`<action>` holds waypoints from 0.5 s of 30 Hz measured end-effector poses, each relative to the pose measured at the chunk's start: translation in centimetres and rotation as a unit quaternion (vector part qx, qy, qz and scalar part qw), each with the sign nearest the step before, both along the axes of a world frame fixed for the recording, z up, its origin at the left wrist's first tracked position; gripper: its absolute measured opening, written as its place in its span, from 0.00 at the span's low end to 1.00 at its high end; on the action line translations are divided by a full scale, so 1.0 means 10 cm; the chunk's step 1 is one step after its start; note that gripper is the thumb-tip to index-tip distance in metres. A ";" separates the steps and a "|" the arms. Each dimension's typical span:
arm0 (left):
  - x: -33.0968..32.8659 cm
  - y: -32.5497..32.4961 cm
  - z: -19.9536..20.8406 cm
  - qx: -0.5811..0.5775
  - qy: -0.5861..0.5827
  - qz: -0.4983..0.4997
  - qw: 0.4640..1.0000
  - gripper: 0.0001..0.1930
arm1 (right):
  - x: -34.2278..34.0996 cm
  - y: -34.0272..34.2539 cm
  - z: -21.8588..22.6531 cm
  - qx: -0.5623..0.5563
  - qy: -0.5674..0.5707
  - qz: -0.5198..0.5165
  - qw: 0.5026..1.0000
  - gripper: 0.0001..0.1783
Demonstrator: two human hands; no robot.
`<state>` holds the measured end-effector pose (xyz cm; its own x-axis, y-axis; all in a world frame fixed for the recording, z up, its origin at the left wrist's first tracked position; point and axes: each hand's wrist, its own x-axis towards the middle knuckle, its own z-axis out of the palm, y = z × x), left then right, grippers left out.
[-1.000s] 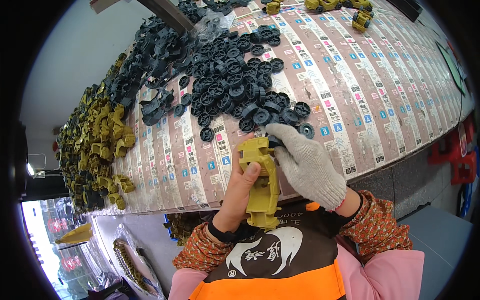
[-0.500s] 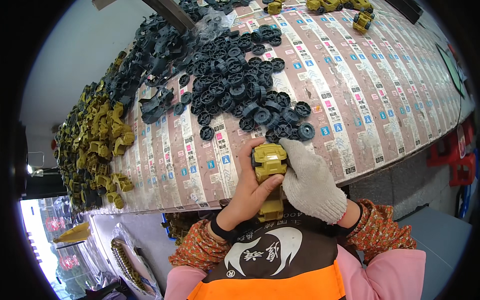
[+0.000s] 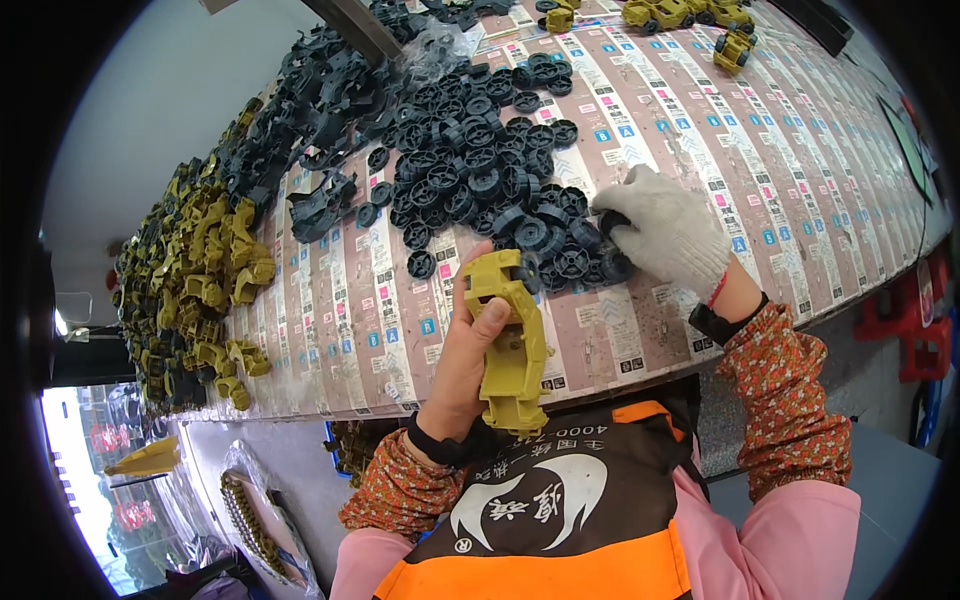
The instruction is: The person repeatedly picks up yellow plastic housings and black circular inserts from a table, presses the inserts into the housings, and places the assembled units back on the table. The process is continuous and repetitive, with the person handling each unit individually.
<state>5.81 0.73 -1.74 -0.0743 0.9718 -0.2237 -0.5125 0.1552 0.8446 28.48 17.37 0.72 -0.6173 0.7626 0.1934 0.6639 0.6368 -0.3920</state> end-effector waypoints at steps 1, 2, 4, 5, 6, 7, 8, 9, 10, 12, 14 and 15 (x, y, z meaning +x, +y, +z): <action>-0.01 -0.01 -0.01 -0.009 -0.028 0.013 0.999 0.40 | 0.01 0.02 -0.03 -0.009 -0.009 0.012 1.000 0.14; -0.02 -0.02 -0.01 -0.012 -0.047 0.026 0.998 0.40 | 0.01 0.02 -0.04 -0.035 0.002 -0.007 0.999 0.14; -0.03 -0.02 0.00 -0.019 -0.051 0.054 0.997 0.39 | 0.03 -0.04 0.03 -0.087 0.017 -0.047 0.995 0.14; -0.04 -0.02 0.00 -0.022 -0.052 0.068 0.996 0.39 | 0.02 -0.11 0.11 -0.133 0.064 -0.050 0.988 0.14; -0.04 -0.01 -0.02 -0.015 -0.062 0.081 0.995 0.39 | 0.00 -0.24 0.23 -0.179 0.109 -0.055 0.976 0.14; -0.03 0.01 -0.03 -0.011 -0.066 0.095 0.993 0.39 | -0.03 -0.39 0.29 -0.223 0.154 -0.062 0.961 0.14; -0.01 0.02 -0.03 -0.008 -0.070 0.109 0.991 0.38 | -0.08 -0.54 0.25 -0.215 0.198 -0.015 0.956 0.14; 0.01 0.04 0.00 -0.004 -0.075 0.122 0.990 0.38 | -0.14 -0.70 0.23 -0.203 0.241 0.030 0.948 0.15; 0.03 0.06 0.04 0.004 -0.075 0.138 0.988 0.38 | -0.23 -0.86 0.28 -0.220 0.239 0.038 0.945 0.16; 0.07 0.06 0.09 0.019 -0.045 0.159 0.986 0.38 | -0.30 -1.06 0.23 -0.210 0.209 0.017 0.955 0.17; 0.08 0.07 0.13 0.031 -0.025 0.173 0.984 0.39 | -0.33 -1.20 0.23 -0.216 0.210 0.000 0.954 0.17; 0.07 0.08 0.14 0.033 -0.019 0.177 0.983 0.39 | -0.35 -1.25 0.20 -0.215 0.221 -0.002 0.951 0.18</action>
